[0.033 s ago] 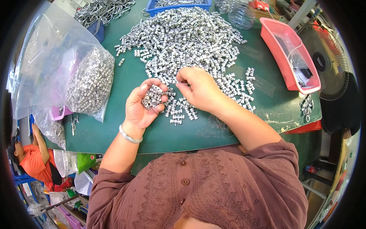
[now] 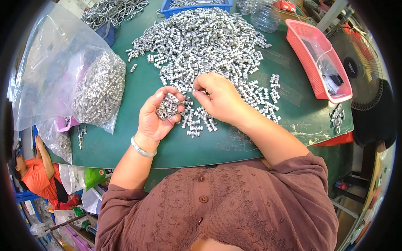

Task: The person connects small metal parts together by hand from a pile on the work surface.

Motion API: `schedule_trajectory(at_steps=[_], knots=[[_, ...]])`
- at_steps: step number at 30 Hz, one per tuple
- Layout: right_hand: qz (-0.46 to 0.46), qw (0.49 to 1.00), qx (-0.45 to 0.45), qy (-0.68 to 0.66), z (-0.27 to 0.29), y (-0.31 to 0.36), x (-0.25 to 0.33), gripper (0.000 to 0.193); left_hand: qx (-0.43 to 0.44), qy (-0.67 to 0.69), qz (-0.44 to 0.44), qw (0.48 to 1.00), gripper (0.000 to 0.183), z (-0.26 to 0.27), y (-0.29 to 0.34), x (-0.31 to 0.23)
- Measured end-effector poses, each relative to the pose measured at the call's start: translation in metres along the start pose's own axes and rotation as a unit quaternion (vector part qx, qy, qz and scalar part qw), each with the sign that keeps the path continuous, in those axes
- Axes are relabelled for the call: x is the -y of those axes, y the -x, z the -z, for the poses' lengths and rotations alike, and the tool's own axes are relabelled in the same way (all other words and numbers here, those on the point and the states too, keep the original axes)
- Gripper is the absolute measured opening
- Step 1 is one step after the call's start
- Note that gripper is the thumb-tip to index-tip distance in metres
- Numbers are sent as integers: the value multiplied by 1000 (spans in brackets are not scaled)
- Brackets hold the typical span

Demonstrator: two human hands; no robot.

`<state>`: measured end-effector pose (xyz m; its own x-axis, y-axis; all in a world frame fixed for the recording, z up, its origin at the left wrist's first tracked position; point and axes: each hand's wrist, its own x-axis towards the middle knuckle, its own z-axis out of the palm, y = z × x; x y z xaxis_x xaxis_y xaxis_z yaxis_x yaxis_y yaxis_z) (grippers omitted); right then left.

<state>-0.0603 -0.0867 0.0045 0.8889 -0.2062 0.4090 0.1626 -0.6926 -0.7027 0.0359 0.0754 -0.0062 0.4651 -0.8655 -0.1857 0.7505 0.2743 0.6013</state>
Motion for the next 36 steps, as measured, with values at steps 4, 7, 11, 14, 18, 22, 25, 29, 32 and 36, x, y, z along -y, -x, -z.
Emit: schedule_trajectory(at_steps=[4, 7, 11, 14, 18, 22, 25, 29, 32, 36], knots=[[113, 993, -28, -7, 1, -4, 5, 15, -20, -79, 13, 997, 20, -1, 0, 3], [171, 985, -35, 4, 1, -5, 8, 18, -28, -111, 18, 993, 17, -2, -1, 4], [204, 978, -47, 6, 0, -4, 11, 19, -35, -121, 21, 992, 14, -4, -1, 3], [216, 975, -48, -1, -2, -3, 12, 19, -29, -122, 21, 992, 14, -3, 0, 5], [180, 983, -43, -1, -2, -5, 11, 20, -12, -104, 4, 994, 12, -2, 1, 5], [126, 989, -5, 79, -8, -1, -7, 16, 0, -92, 5, 996, 13, -3, 0, 4], [98, 968, 90, 215, -14, 1, -7, 11, 27, -61, -3, 998, 13, 2, 0, 4], [87, 968, 95, 215, -14, 1, -5, 10, 48, -25, 4, 999, 13, 6, -2, 4], [88, 967, 100, 218, -15, 2, -7, 10, 50, -4, 7, 999, 13, 8, -3, 3], [69, 971, 90, 209, -11, 0, -12, 11, 41, 48, -3, 998, 15, 8, -4, 0]])
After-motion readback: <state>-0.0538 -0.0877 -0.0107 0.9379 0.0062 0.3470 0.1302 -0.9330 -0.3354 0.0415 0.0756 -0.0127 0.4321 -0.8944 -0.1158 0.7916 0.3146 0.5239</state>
